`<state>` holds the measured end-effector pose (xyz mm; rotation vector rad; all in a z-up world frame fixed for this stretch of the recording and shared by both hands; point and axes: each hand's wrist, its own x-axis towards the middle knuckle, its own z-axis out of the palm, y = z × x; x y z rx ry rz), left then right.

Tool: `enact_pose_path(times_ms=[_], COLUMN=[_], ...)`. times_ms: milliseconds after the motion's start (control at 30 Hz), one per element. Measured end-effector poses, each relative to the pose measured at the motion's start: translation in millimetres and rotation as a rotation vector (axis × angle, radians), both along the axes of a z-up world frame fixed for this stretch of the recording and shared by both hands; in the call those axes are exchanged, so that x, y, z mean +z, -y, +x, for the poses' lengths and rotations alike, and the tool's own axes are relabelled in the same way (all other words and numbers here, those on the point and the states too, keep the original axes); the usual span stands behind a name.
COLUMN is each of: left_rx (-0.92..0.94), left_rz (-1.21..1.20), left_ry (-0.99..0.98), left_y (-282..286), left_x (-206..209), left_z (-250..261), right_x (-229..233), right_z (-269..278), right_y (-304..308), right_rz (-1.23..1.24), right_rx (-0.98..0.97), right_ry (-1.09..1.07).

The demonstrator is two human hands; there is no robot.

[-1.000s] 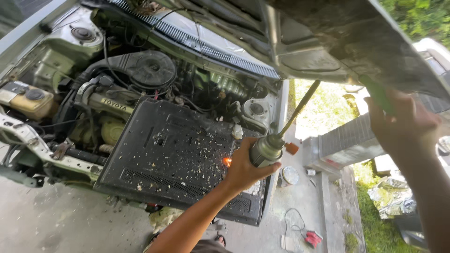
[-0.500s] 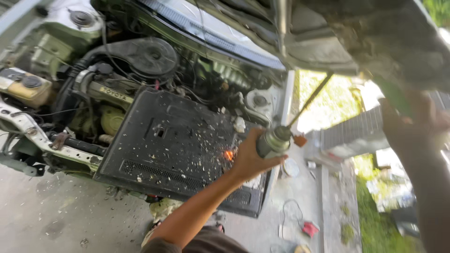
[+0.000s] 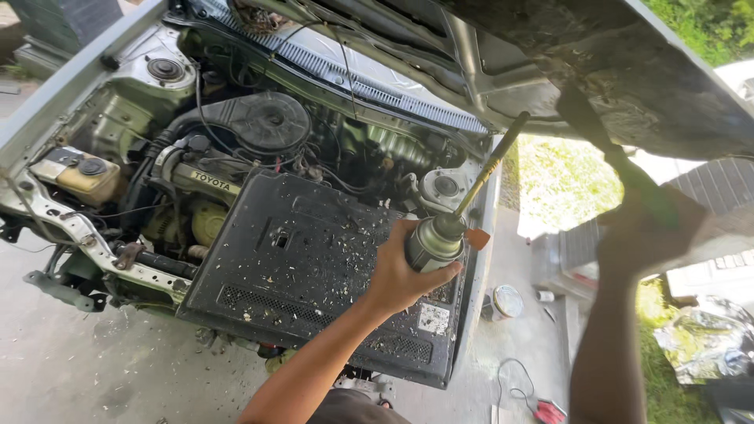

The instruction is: The person uses a blowtorch to heat the underside of a car hood and scrapes off the softened paint with a scraper. The person moves around the hood, applying heat and scraping in different areas to remove the paint layer.

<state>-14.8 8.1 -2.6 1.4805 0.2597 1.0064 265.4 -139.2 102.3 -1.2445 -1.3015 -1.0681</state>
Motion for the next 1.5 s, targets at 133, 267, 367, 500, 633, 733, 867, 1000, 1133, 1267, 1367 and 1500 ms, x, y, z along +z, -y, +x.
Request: enact_pose_path(times_ms=[133, 267, 367, 500, 633, 733, 867, 1000, 1133, 1267, 1367, 1500], left_rx=[-0.045, 0.038, 0.132, 0.23, 0.265, 0.266, 0.179, 0.159, 0.136, 0.147, 0.158, 0.174], left_rz=[0.028, 0.031, -0.008, -0.017, -0.059, -0.072, 0.061, -0.016, 0.135, 0.041, 0.031, 0.009], left_ry=[0.074, 0.07, 0.018, 0.013, 0.018, 0.005, 0.01, -0.055, 0.095, -0.025, -0.018, -0.065], left_y=[9, 10, 22, 30, 29, 33, 22, 22, 11, 8, 3, -8], left_x=[2, 7, 8, 17, 15, 10, 18, 21, 11, 9, 12, 4], left_z=[8, 8, 15, 14, 7, 5, -9, -11, -21, -34, -51, -74], right_x=[-23, -54, -78, -88, -95, -83, -56, -32, -57, -48, -49, -81], right_z=[20, 47, 55, 62, 42, 38, 17, -23, 11, -17, -20, -10], right_y=[-24, -39, -62, -67, -76, -65, -71, -89, -84, -99, -94, -34], right_rz=[0.188, 0.353, 0.353, 0.388, 0.344, 0.369, 0.342, 0.351, 0.371, 0.281, 0.271, 0.201], right_rx=[-0.046, -0.443, -0.425, -0.152, -0.183, -0.235, -0.231, -0.153, -0.201, -0.129, -0.011, -0.24], right_ry=[-0.119, -0.235, -0.273, -0.158, -0.319, -0.284, -0.243, -0.296, -0.292, -0.266, -0.19, -0.278])
